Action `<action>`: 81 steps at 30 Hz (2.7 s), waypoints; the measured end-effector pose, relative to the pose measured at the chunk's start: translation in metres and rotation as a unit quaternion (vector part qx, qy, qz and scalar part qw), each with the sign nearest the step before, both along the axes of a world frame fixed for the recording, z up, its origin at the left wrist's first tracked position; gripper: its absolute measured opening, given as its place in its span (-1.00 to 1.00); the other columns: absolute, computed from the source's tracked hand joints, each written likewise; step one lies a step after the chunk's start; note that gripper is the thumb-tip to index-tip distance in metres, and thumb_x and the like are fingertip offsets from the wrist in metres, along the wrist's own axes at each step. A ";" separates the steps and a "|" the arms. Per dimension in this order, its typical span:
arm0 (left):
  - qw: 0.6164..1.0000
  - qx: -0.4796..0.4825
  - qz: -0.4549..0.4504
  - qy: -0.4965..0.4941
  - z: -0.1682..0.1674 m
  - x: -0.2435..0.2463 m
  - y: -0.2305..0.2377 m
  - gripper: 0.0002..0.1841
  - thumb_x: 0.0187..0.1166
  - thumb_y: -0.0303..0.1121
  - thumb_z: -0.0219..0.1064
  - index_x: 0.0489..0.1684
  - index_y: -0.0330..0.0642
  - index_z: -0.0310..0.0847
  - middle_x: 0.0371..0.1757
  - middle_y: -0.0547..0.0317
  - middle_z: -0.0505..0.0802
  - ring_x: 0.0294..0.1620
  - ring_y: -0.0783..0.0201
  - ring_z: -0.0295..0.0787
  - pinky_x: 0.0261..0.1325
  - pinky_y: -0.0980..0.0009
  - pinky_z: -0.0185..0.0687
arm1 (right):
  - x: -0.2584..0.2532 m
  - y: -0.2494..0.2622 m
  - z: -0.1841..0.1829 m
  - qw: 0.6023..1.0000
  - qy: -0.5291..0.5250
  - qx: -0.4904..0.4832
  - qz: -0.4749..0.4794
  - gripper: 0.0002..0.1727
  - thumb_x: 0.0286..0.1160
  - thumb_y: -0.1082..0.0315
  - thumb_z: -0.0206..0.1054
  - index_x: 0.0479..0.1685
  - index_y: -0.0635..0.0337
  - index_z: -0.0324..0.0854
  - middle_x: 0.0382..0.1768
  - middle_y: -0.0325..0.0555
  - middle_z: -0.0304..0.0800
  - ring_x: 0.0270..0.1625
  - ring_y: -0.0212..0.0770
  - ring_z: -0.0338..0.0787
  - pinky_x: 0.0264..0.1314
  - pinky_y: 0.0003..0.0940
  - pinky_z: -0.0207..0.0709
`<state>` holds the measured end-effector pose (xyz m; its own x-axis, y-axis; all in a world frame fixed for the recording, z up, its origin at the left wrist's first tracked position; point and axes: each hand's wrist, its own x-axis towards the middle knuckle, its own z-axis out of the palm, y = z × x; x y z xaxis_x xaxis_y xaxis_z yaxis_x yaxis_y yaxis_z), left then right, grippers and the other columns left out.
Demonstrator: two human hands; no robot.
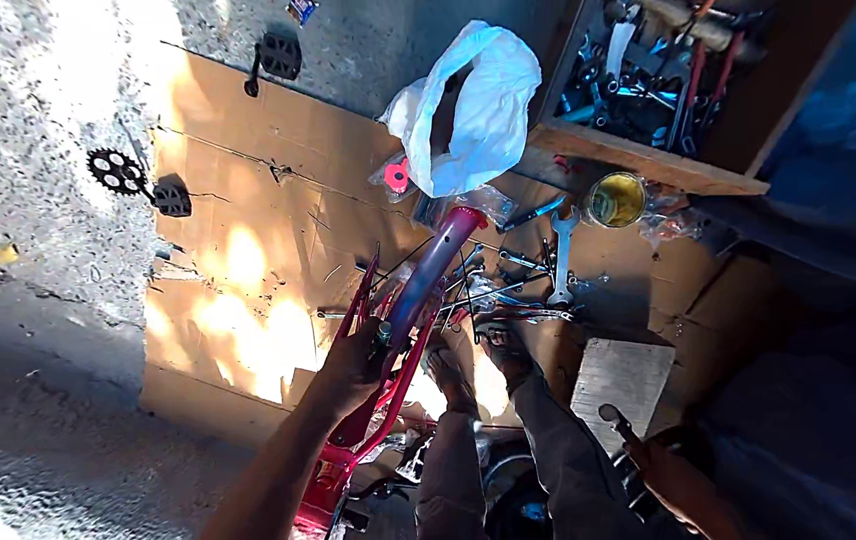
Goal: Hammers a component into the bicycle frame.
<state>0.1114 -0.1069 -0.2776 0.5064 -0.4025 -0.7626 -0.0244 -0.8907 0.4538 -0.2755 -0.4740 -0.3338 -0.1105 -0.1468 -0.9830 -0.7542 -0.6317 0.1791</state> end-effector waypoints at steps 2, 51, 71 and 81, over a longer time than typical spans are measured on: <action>1.000 0.003 0.007 -0.001 0.000 0.000 -0.001 -0.70 0.68 -0.33 0.33 0.32 -0.14 0.56 -0.07 0.14 0.86 -0.08 0.29 0.85 0.07 0.17 0.81 | -0.010 0.006 0.021 0.999 0.015 0.000 -0.039 -0.25 0.85 -0.20 -0.18 0.39 0.35 0.53 0.09 0.42 0.76 0.12 0.39 0.80 0.16 0.39 0.58; 0.990 0.109 -0.080 0.031 -0.006 0.002 -0.016 -0.74 0.76 -0.27 0.26 0.29 -0.10 0.50 -0.30 0.10 0.80 -0.36 0.16 0.80 -0.25 0.04 0.74 | -0.069 0.087 0.017 0.986 -0.025 -0.042 -0.156 -0.41 0.82 -0.13 0.00 0.26 0.25 0.56 -0.15 0.26 0.77 -0.17 0.23 0.81 -0.08 0.26 0.63; 0.987 0.135 -0.079 0.024 -0.005 -0.001 -0.022 -0.72 0.75 -0.31 0.25 0.31 -0.20 0.50 -0.27 -0.05 0.82 -0.22 -0.04 0.85 -0.14 -0.08 0.74 | 0.307 0.149 0.129 0.842 -0.175 0.273 -0.432 -0.49 0.85 -0.22 -0.17 0.19 0.00 0.40 -0.58 -0.09 0.37 -0.77 -0.23 0.41 -0.75 -0.35 0.48; 0.991 0.097 -0.081 0.035 -0.011 0.001 -0.018 -0.73 0.74 -0.34 0.27 0.29 -0.21 0.50 -0.30 -0.01 0.82 -0.32 0.03 0.83 -0.19 -0.04 0.75 | 0.310 0.145 0.109 0.890 -0.180 0.234 -0.346 -0.48 0.84 -0.22 -0.14 0.16 0.03 0.42 -0.61 -0.07 0.44 -0.77 -0.19 0.49 -0.76 -0.32 0.48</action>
<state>0.1120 -0.1246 -0.2890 0.3898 -0.3175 -0.8644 -0.1496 -0.9480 0.2807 0.0349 -0.3295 -0.2253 0.3191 0.2701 -0.9084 -0.9474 0.0657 -0.3132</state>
